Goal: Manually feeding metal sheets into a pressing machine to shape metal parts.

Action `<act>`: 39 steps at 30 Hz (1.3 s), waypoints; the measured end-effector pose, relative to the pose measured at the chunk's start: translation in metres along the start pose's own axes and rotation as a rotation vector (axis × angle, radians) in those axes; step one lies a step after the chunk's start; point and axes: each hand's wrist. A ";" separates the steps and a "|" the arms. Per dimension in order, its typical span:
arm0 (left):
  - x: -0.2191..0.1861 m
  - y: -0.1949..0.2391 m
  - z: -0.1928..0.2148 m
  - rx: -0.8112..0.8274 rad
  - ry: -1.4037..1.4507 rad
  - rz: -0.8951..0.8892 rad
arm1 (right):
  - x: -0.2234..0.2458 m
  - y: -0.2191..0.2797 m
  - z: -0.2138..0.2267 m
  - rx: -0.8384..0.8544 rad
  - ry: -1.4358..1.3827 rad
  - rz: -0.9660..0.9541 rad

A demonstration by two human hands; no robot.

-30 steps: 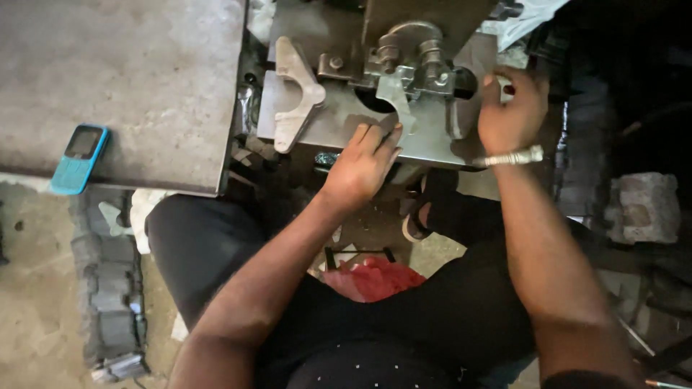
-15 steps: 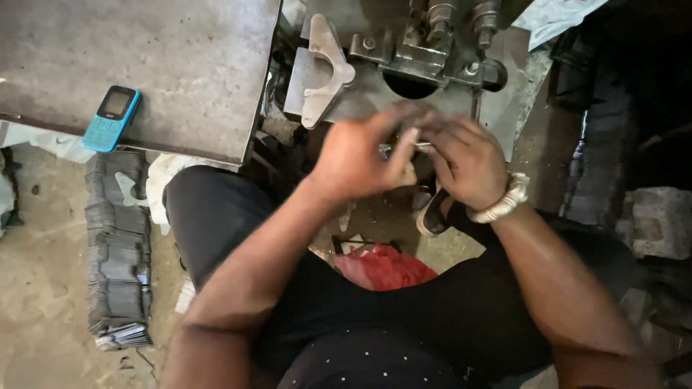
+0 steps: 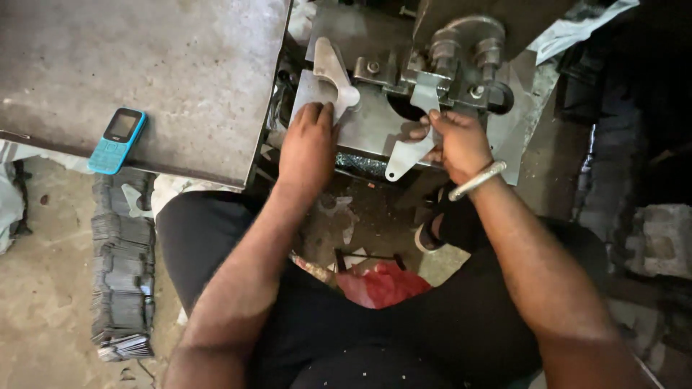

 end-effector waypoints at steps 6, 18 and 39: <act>-0.017 -0.004 0.014 -0.068 -0.012 -0.079 | 0.006 0.014 -0.005 0.016 -0.009 -0.020; -0.073 -0.012 0.029 -0.021 0.446 -0.399 | -0.017 0.012 0.024 0.187 -0.242 0.071; -0.098 -0.011 -0.038 -0.061 0.146 -0.427 | 0.017 -0.008 0.123 -1.112 0.865 0.757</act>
Point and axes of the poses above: each hand's wrist, its own y-axis away from the middle knuckle, its own z-axis out of the back of the hand, x = y × z, and after that the axes turned 13 degrees about -z, right-handed
